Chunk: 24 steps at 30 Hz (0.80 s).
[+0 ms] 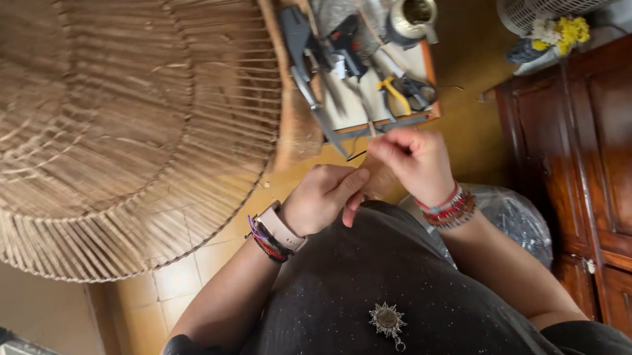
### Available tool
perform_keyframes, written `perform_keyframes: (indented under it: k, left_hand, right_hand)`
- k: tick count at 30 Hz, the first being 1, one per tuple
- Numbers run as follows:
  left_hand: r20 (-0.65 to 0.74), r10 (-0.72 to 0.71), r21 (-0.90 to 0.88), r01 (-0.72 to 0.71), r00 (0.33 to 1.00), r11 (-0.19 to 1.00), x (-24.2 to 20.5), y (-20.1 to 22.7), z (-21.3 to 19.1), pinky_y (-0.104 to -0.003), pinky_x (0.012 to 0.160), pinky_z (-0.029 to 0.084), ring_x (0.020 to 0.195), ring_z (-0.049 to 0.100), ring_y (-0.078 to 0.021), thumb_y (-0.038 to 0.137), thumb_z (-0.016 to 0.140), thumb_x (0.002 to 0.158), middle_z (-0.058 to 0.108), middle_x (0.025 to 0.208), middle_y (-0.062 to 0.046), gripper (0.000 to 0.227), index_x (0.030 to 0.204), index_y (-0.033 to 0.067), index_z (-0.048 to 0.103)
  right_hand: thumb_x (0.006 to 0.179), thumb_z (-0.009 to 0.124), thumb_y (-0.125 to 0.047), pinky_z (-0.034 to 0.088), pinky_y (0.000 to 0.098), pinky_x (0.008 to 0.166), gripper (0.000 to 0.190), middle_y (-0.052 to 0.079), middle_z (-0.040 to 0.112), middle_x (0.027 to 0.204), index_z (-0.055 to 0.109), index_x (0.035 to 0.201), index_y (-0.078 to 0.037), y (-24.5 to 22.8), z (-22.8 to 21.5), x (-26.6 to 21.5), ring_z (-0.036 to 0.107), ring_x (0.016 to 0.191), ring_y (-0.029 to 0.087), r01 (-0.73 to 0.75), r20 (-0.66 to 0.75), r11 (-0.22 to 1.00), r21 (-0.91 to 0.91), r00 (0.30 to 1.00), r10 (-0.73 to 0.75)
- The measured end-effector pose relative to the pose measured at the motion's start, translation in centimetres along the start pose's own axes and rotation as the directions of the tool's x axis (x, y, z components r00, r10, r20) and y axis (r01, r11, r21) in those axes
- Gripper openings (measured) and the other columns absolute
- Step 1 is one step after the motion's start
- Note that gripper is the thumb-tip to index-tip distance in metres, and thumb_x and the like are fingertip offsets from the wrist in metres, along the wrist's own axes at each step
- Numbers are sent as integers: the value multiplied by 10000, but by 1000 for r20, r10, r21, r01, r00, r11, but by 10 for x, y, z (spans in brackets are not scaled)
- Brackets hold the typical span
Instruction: Trimming and securing wicker strands on a large lampshade using pliers, scissors, and a hot glue gun.
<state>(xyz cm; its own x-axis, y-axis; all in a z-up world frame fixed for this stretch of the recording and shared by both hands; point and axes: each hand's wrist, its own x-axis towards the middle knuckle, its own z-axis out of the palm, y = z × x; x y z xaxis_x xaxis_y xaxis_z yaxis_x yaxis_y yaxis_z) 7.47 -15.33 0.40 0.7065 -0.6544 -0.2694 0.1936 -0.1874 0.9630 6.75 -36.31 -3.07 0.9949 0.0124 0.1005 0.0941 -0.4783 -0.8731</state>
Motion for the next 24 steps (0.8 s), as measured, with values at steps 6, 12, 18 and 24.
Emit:
perform_keyframes:
  k: [6,12,18,24]
  left_hand:
    - [-332,-6,131,53,943,990,39,0,24,-431,805,568,849,724,-350,400,481,1078,740,706,-62,426,816,188,740]
    - [-556,117,-177,-254,823,951,76,-29,47,-289,779,562,824,653,-144,150,674,1003,730,847,-93,182,876,77,783]
    - [-674,-89,-514,-379,733,770,85,-24,64,-297,751,638,779,665,-158,-63,622,965,674,956,-144,376,1323,35,558]
    - [-682,-149,-582,-408,716,704,91,-33,68,-348,799,651,813,728,-143,-36,656,951,717,919,-81,62,954,23,675]
  right_hand:
    - [941,795,-296,545,485,632,271,157,689,677,728,877,-42,190,-36,42,705,722,395,-39,-128,862,-506,991,-30]
    - [806,825,-219,641,451,718,475,98,696,984,640,1231,-118,308,-11,77,719,895,304,22,95,475,-880,987,130]
    - [827,775,-195,634,480,672,304,129,729,880,658,1058,-36,335,9,95,746,825,332,50,173,448,-893,956,239]
    - [784,797,-352,615,500,766,383,178,771,890,715,1000,-47,294,-19,110,764,896,384,17,208,444,-896,900,383]
